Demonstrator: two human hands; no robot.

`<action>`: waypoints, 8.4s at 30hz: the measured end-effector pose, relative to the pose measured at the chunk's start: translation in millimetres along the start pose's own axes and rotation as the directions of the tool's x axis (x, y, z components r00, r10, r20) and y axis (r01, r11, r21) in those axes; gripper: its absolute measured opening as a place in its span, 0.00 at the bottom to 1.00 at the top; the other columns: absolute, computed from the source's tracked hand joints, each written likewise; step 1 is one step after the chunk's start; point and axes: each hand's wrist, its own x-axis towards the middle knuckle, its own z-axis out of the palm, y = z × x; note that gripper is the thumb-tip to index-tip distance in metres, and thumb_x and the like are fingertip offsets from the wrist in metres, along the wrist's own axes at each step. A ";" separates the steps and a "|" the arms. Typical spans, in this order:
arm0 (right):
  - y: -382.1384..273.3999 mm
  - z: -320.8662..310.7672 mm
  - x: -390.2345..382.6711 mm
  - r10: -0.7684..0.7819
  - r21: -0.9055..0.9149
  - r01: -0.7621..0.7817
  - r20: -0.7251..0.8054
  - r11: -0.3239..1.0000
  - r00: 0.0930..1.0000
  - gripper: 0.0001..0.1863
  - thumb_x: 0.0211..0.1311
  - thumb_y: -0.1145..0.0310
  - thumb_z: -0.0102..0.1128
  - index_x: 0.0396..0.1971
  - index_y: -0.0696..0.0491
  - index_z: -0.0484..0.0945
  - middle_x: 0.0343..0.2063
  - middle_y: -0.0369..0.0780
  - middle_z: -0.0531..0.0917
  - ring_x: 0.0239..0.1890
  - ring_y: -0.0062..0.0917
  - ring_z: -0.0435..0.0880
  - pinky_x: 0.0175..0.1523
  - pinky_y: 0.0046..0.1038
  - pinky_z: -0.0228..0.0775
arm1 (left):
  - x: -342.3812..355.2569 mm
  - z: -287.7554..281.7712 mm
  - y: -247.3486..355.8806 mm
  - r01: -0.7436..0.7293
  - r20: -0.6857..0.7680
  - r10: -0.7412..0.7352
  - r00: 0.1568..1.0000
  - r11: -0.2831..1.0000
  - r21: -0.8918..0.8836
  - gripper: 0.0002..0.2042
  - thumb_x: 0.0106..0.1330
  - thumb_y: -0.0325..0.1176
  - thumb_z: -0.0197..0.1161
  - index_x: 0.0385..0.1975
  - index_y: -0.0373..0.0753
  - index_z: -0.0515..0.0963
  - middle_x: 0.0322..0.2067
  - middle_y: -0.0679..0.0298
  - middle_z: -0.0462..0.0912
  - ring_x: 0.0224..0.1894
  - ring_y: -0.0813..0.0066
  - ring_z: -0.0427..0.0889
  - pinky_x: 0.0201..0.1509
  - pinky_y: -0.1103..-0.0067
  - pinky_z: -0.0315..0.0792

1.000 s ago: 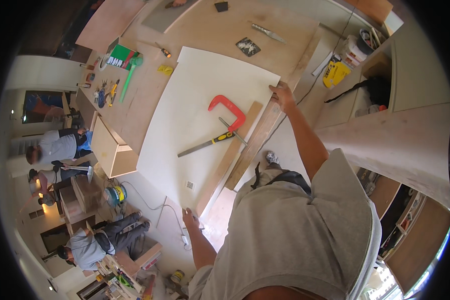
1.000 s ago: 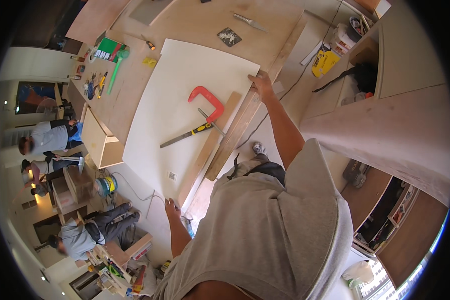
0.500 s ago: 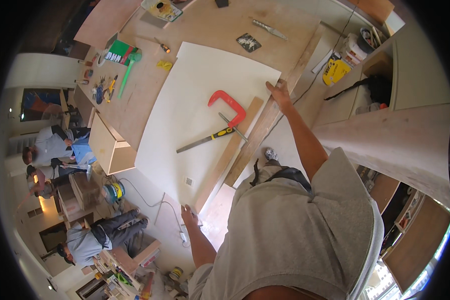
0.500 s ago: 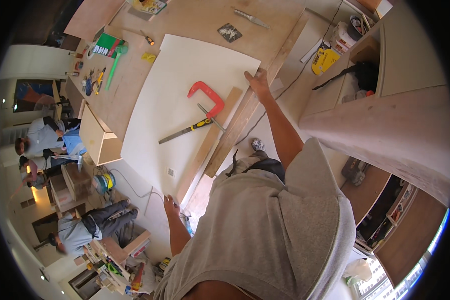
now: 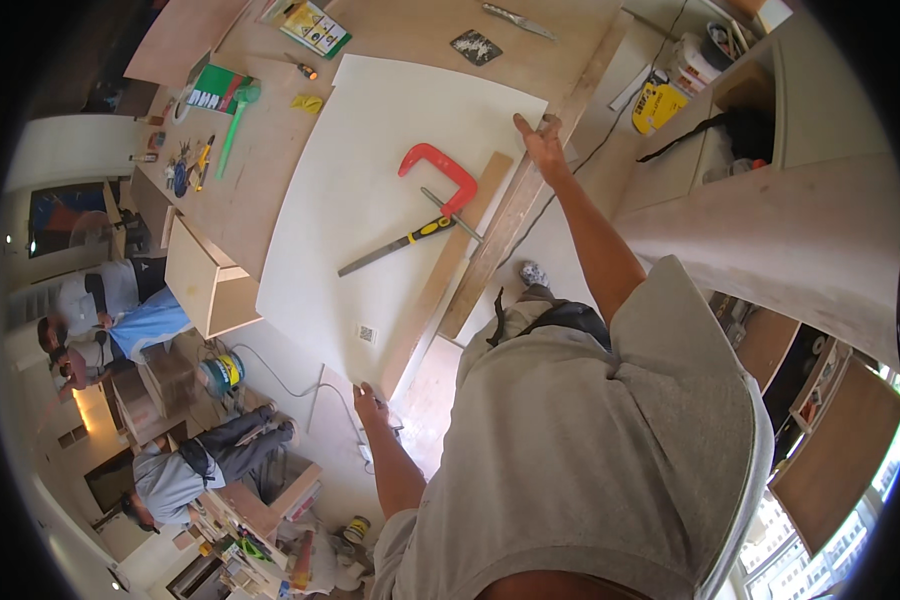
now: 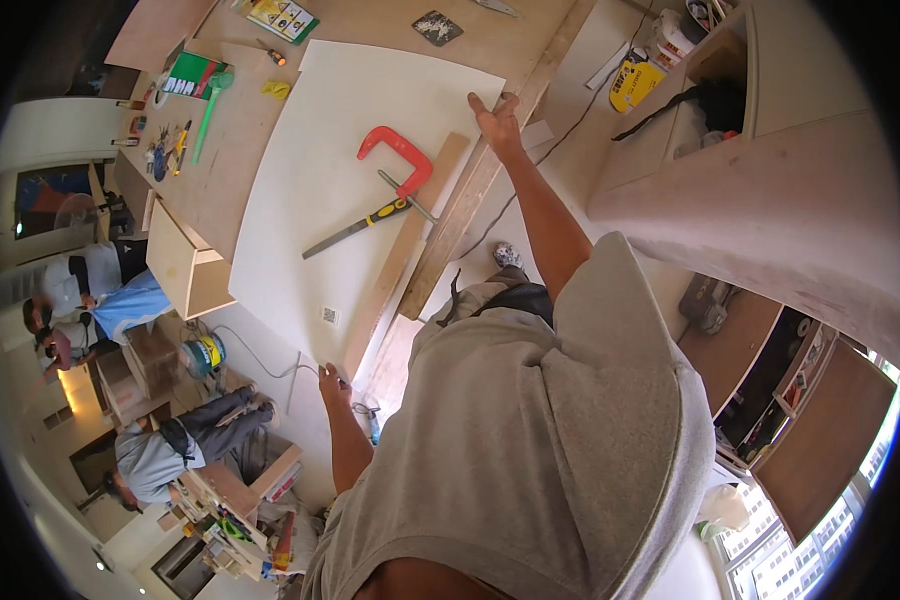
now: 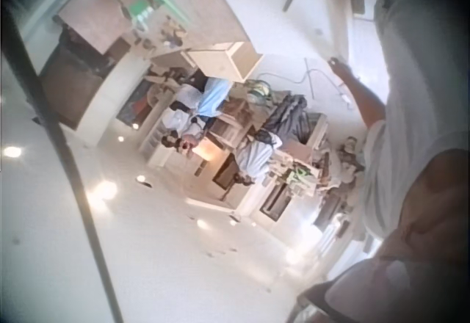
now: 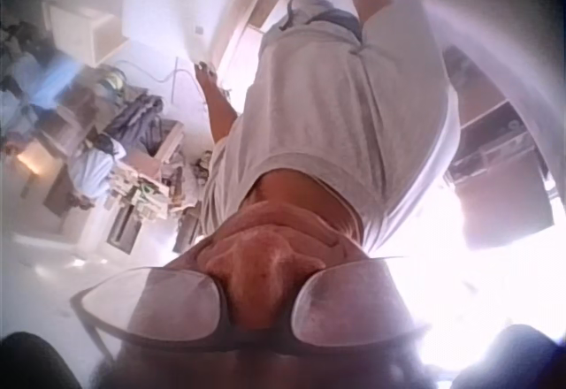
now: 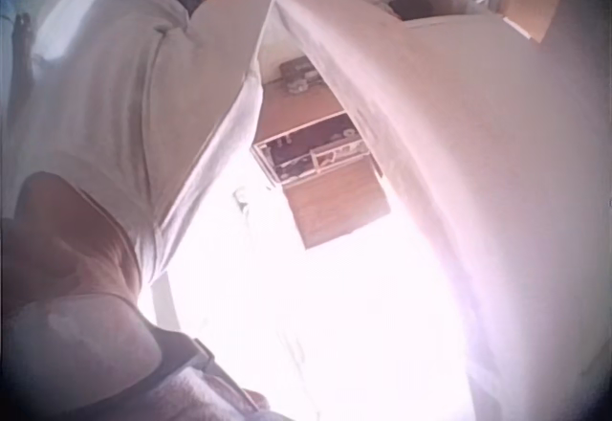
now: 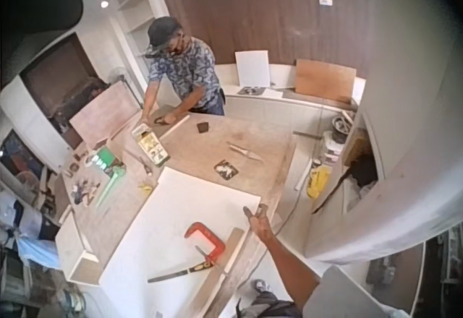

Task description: Filing and clamping a wood strip to a panel for construction/renovation.

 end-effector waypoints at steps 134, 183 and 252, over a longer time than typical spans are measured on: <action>52.9 126.7 -480.7 -0.041 -0.549 0.646 0.745 0.530 0.666 0.23 0.67 0.55 0.55 0.41 0.64 0.73 0.35 0.62 0.82 0.43 0.57 0.83 0.48 0.49 0.71 | -75.8 94.2 -95.0 0.295 0.492 0.171 0.854 0.620 -0.727 0.13 0.73 0.31 0.56 0.55 0.37 0.73 0.51 0.61 0.77 0.57 0.68 0.76 0.63 0.63 0.74; -71.3 145.7 -497.9 -0.082 -0.211 0.975 0.975 -0.065 0.206 0.12 0.68 0.62 0.60 0.40 0.57 0.78 0.24 0.48 0.83 0.25 0.41 0.83 0.31 0.38 0.72 | -54.1 116.4 -96.8 0.475 0.496 0.211 0.842 0.145 -0.868 0.17 0.72 0.24 0.51 0.60 0.35 0.68 0.56 0.57 0.74 0.59 0.59 0.74 0.66 0.56 0.72; -59.7 160.9 -498.7 -0.097 -0.381 0.911 0.924 -0.155 0.370 0.14 0.68 0.62 0.58 0.43 0.54 0.66 0.24 0.50 0.84 0.29 0.51 0.84 0.32 0.47 0.73 | -49.7 149.3 -91.2 0.474 0.466 0.114 0.878 -0.066 -0.878 0.14 0.66 0.26 0.65 0.51 0.40 0.76 0.48 0.63 0.82 0.51 0.72 0.81 0.59 0.74 0.78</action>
